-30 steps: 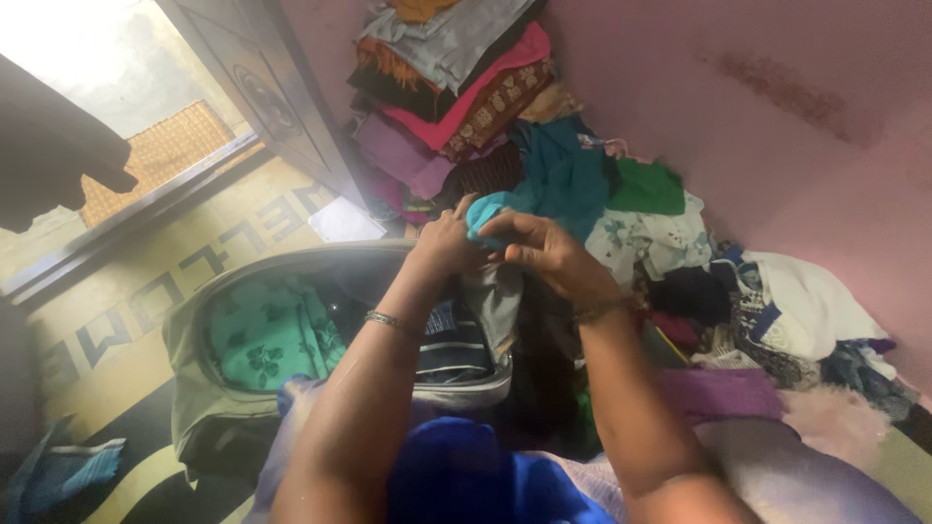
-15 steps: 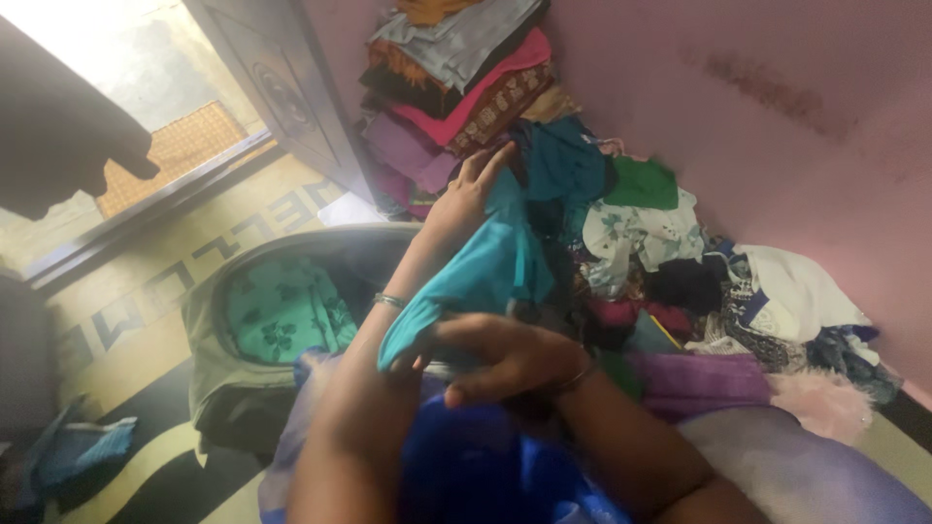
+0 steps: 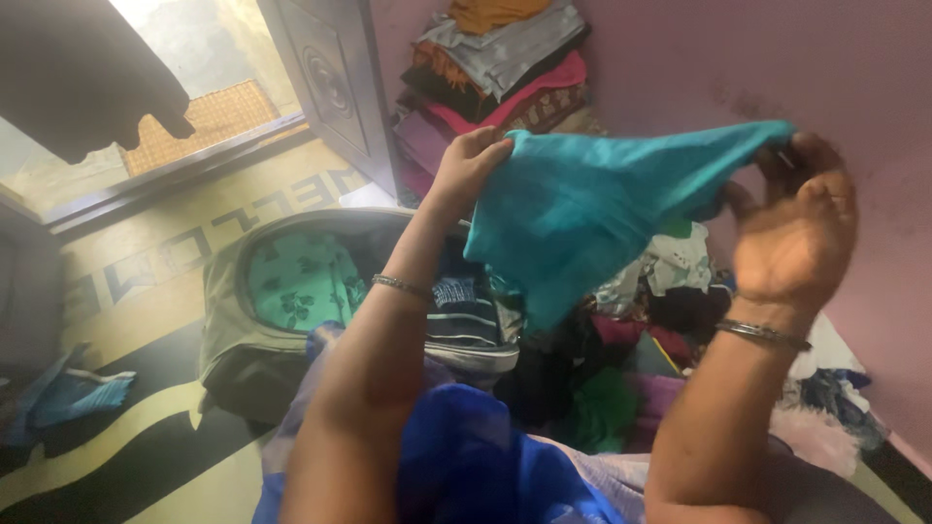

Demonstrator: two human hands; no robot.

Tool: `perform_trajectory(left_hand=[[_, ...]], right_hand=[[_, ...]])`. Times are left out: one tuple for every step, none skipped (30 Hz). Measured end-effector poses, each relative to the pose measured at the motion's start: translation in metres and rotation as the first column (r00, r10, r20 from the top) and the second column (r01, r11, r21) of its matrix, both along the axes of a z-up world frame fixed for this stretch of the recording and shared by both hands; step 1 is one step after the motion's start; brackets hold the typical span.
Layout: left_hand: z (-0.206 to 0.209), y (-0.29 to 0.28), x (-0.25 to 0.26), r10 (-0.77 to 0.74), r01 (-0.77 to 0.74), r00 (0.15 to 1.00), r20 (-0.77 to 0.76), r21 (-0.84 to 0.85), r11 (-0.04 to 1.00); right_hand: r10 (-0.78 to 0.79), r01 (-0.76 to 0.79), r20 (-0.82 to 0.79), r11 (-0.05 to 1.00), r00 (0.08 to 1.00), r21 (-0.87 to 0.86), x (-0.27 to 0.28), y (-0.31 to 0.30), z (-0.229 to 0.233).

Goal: The person folds various garments by hand and places them into a suitcase. Items handled include a green floral cloth, denim shorts, a teal top, a white patterned cloth, a floral top, a purple top, and a dark top.

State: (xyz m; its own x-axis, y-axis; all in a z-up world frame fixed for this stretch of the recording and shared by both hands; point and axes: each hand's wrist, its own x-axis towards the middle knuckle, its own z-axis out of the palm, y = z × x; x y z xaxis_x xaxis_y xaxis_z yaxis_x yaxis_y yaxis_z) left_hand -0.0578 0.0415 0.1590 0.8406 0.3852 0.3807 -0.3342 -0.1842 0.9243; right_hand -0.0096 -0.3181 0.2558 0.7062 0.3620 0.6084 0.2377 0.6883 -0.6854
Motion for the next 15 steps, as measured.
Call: perform_trajectory(left_hand=[[0.005, 0.000, -0.004, -0.079, 0.080, 0.997, 0.012, -0.069, 0.994], [0.009, -0.001, -0.008, -0.112, 0.114, 0.993, 0.032, -0.078, 0.990], [0.014, -0.003, -0.012, -0.147, 0.151, 0.988, 0.049, -0.087, 0.985], [0.018, -0.005, -0.017, -0.181, 0.187, 0.981, 0.066, -0.094, 0.978], [0.023, -0.011, -0.020, -0.209, 0.212, 0.977, 0.047, -0.100, 0.972], [0.029, -0.017, -0.023, -0.236, 0.237, 0.971, 0.027, -0.107, 0.966], [0.034, -0.024, -0.025, -0.264, 0.263, 0.964, 0.008, -0.114, 0.958], [0.038, -0.030, -0.028, -0.276, 0.274, 0.960, -0.040, -0.055, 0.960], [0.043, -0.036, -0.030, -0.285, 0.287, 0.954, -0.088, 0.005, 0.958], [0.046, -0.043, -0.032, -0.291, 0.302, 0.947, -0.136, 0.065, 0.951], [0.049, -0.050, -0.032, -0.362, 0.370, 0.922, -0.137, 0.034, 0.928], [0.050, -0.057, -0.031, -0.431, 0.435, 0.892, -0.137, 0.002, 0.900], [0.051, -0.062, -0.031, -0.497, 0.497, 0.858, -0.133, -0.031, 0.867], [0.051, -0.065, -0.032, -0.540, 0.544, 0.830, -0.142, -0.009, 0.839], [0.051, -0.068, -0.034, -0.582, 0.590, 0.799, -0.150, 0.010, 0.807]], right_hand=[[-0.116, 0.117, 0.022, 0.992, 0.993, -0.037, 0.004, -0.003, -0.002], [-0.220, 0.222, 0.035, 0.969, 0.975, -0.107, 0.008, -0.004, -0.004], [-0.321, 0.325, 0.050, 0.929, 0.946, -0.175, 0.011, -0.003, -0.007], [-0.417, 0.422, 0.073, 0.874, 0.906, -0.241, 0.013, -0.001, -0.009], [-0.407, 0.415, 0.094, 0.856, 0.909, -0.308, 0.014, 0.002, -0.013], [-0.396, 0.408, 0.115, 0.833, 0.911, -0.374, 0.013, 0.007, -0.016], [-0.383, 0.402, 0.135, 0.805, 0.914, -0.436, 0.012, 0.010, -0.016], [-0.344, 0.377, 0.162, 0.771, 0.925, -0.514, 0.010, 0.016, -0.017], [-0.302, 0.353, 0.186, 0.730, 0.935, -0.586, 0.005, 0.024, -0.019], [-0.279, 0.370, 0.244, 0.706, 0.929, -0.604, -0.001, 0.031, -0.021], [-0.253, 0.389, 0.300, 0.681, 0.920, -0.620, -0.008, 0.037, -0.023], [-0.225, 0.409, 0.353, 0.656, 0.908, -0.634, -0.013, 0.043, -0.024], [-0.211, 0.408, 0.366, 0.660, 0.907, -0.631, -0.017, 0.048, -0.024], [-0.196, 0.406, 0.378, 0.664, 0.905, -0.627, -0.021, 0.052, -0.024], [-0.181, 0.405, 0.391, 0.667, 0.902, -0.625, -0.025, 0.056, -0.023]])
